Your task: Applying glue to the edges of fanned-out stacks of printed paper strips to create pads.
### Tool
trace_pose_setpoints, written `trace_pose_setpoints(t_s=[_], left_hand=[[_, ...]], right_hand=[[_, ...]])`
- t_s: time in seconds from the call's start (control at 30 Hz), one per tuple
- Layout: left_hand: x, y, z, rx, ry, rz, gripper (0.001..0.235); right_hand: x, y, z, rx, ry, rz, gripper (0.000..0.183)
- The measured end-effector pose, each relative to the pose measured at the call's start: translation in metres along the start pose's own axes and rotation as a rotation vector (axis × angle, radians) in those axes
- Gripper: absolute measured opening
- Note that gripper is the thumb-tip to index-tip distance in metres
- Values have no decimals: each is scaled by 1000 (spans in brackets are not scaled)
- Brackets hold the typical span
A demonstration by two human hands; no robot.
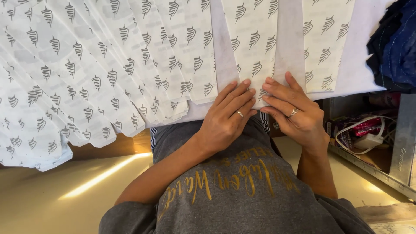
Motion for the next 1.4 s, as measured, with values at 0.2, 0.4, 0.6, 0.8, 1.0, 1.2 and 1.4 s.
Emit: trace_pose_setpoints(t_s=[0.2, 0.4, 0.6, 0.8, 1.0, 1.2, 1.4], left_hand=[[2, 0, -1, 30, -51, -37, 20], [2, 15, -5, 146, -68, -126, 6], [0, 17, 1, 365, -157, -84, 8], [-5, 11, 3, 314, -75, 160, 41], [-24, 26, 0, 154, 139, 350, 43], [-59, 42, -2, 96, 166, 353, 43], [-85, 45, -8, 31, 204, 342, 43]], right_hand=[[-1, -2, 0, 18, 6, -46, 18], [-5, 5, 6, -110, -6, -115, 9], [-2, 11, 9, -359, 36, -161, 11], [21, 8, 8, -403, 65, -208, 18], [55, -23, -28, -339, -236, -231, 27], [65, -29, -40, -375, -288, -216, 23], [80, -34, -44, -380, -305, -210, 21]])
Point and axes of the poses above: each hand's wrist, its own y-axis towards the middle knuckle, its own x-axis out of the back of the hand, z = x × y, the point moved 4 cm from there along y, towards the middle knuckle, and after that the axes turned 10 degrees about -z, right-handed, at the moved point
